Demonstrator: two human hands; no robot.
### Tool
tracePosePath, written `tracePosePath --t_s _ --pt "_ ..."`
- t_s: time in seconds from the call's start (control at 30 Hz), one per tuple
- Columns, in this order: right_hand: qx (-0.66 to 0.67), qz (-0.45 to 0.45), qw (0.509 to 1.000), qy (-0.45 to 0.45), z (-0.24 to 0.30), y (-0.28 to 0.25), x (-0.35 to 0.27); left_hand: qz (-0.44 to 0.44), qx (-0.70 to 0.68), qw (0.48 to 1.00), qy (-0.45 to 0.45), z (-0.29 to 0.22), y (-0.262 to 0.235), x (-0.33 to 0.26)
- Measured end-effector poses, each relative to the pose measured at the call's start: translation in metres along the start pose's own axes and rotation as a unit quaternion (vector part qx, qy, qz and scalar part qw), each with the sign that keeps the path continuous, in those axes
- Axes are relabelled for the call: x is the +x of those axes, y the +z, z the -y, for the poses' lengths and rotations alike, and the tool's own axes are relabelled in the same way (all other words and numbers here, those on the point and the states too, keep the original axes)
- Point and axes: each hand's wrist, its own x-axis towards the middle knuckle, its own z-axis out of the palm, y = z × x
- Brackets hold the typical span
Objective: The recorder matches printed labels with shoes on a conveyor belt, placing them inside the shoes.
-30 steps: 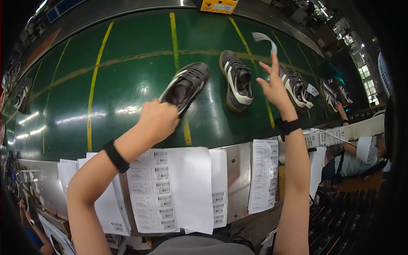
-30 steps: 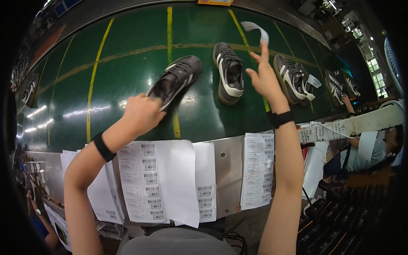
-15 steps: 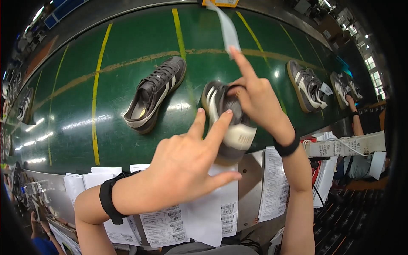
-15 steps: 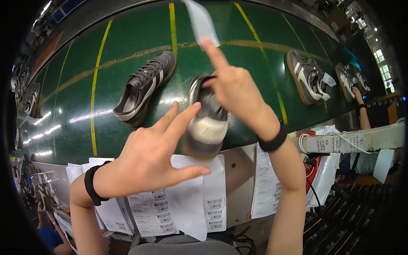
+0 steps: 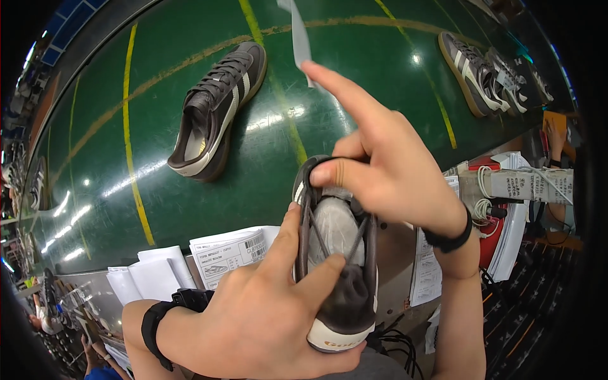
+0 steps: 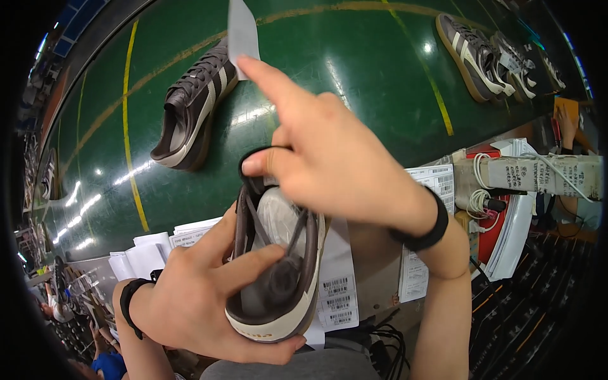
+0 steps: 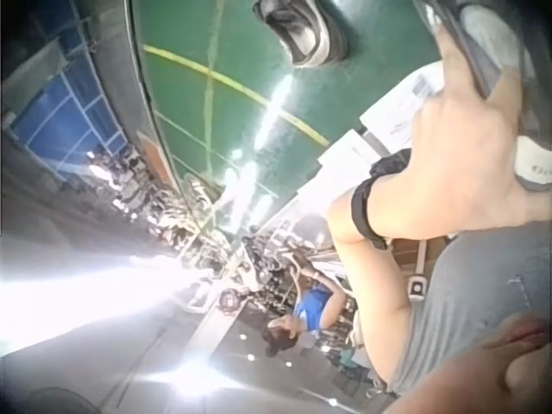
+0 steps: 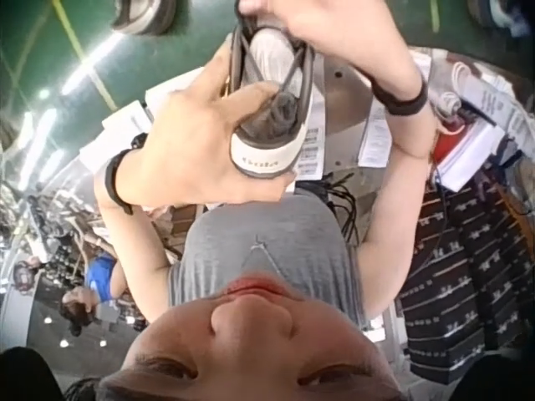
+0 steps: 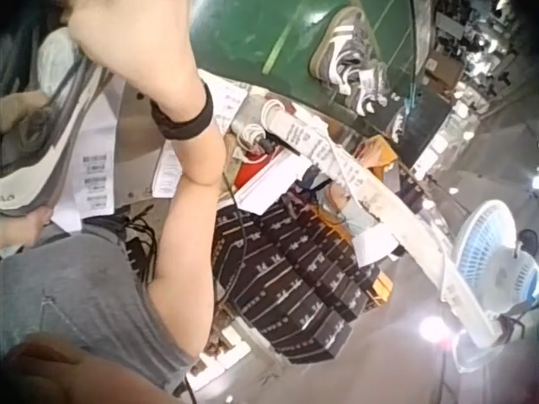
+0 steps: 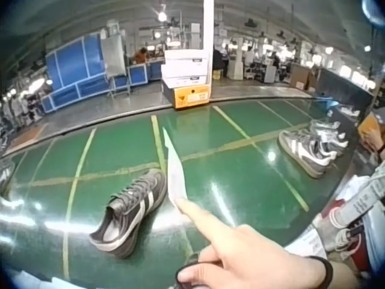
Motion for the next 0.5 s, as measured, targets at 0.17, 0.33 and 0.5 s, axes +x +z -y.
tracePosePath --t_s 0.17,0.33,0.5 --pt "-0.182 -0.275 0.917 -0.224 -0.012 0.011 0.026 -0.065 0.069 0.995 0.035 0.049 0.002 0.027" --pt "-0.302 -0.253 0.882 -0.26 -0.088 -0.007 0.056 -0.08 0.19 0.974 0.094 0.077 -0.005 0.052" --pt "-0.181 -0.225 0.939 -0.188 -0.054 0.005 0.049 -0.124 0.433 0.892 0.045 0.161 -0.051 0.008"
